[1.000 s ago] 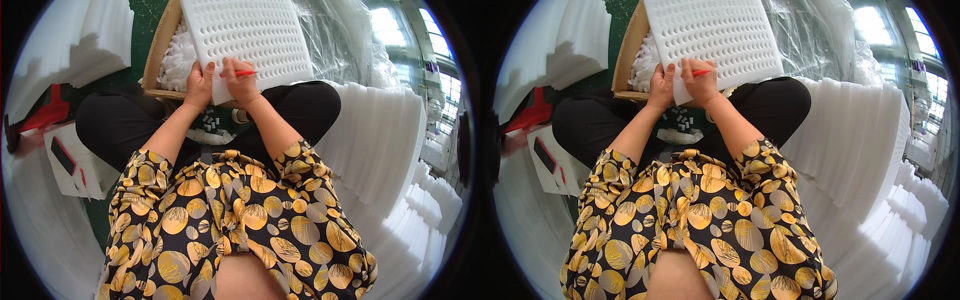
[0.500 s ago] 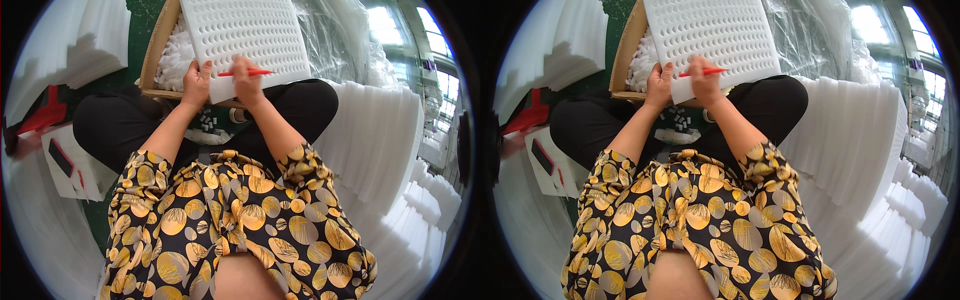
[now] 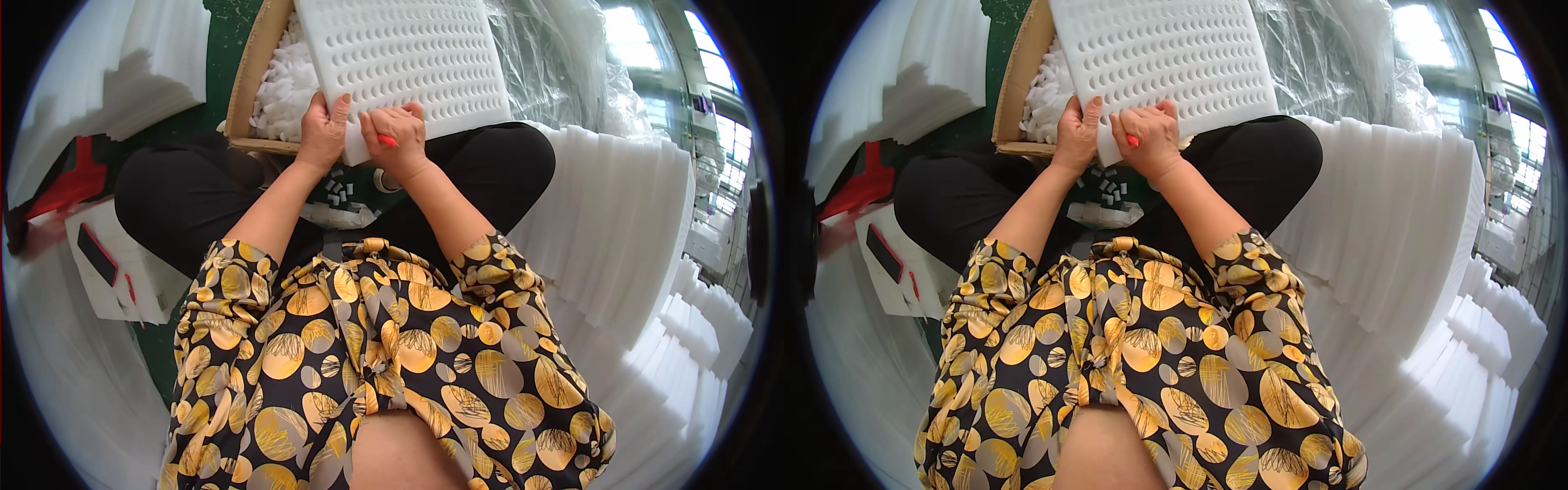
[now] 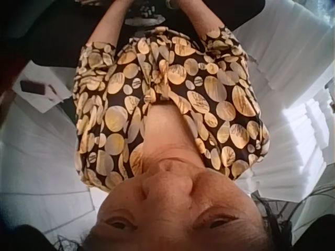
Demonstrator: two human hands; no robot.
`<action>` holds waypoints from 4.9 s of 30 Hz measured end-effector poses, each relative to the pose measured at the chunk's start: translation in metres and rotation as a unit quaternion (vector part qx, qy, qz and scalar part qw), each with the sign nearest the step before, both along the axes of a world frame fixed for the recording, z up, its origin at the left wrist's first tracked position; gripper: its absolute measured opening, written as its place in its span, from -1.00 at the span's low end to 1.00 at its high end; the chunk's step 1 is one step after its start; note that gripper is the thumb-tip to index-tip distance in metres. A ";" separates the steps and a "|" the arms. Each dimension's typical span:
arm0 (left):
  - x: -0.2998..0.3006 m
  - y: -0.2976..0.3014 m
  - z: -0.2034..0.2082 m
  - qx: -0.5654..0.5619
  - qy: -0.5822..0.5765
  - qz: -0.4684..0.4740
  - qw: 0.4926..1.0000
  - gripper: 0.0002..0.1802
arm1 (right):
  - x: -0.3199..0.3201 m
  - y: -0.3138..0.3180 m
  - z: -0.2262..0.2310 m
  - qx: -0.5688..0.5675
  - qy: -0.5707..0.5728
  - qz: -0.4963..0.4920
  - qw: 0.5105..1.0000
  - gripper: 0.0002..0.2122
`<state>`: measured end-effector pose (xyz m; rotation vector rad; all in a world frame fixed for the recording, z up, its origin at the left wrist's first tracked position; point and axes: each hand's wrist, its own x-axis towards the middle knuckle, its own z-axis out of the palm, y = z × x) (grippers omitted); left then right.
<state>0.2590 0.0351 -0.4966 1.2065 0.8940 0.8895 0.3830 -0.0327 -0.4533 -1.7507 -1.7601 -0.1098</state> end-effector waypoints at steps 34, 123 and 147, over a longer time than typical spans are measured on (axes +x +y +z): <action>-0.008 0.007 0.007 -0.081 -0.060 0.008 0.995 -0.67 | 0.008 -0.037 0.035 -0.065 0.516 -0.053 0.853 -0.69; -0.079 0.085 0.090 -0.174 -0.141 0.034 0.974 -0.25 | 0.116 -0.040 0.079 -0.157 0.682 -0.016 0.714 -0.67; -0.065 0.051 0.064 -0.346 -0.038 -0.085 0.933 -0.51 | 0.022 0.008 0.032 -0.098 0.561 -0.014 0.822 -0.57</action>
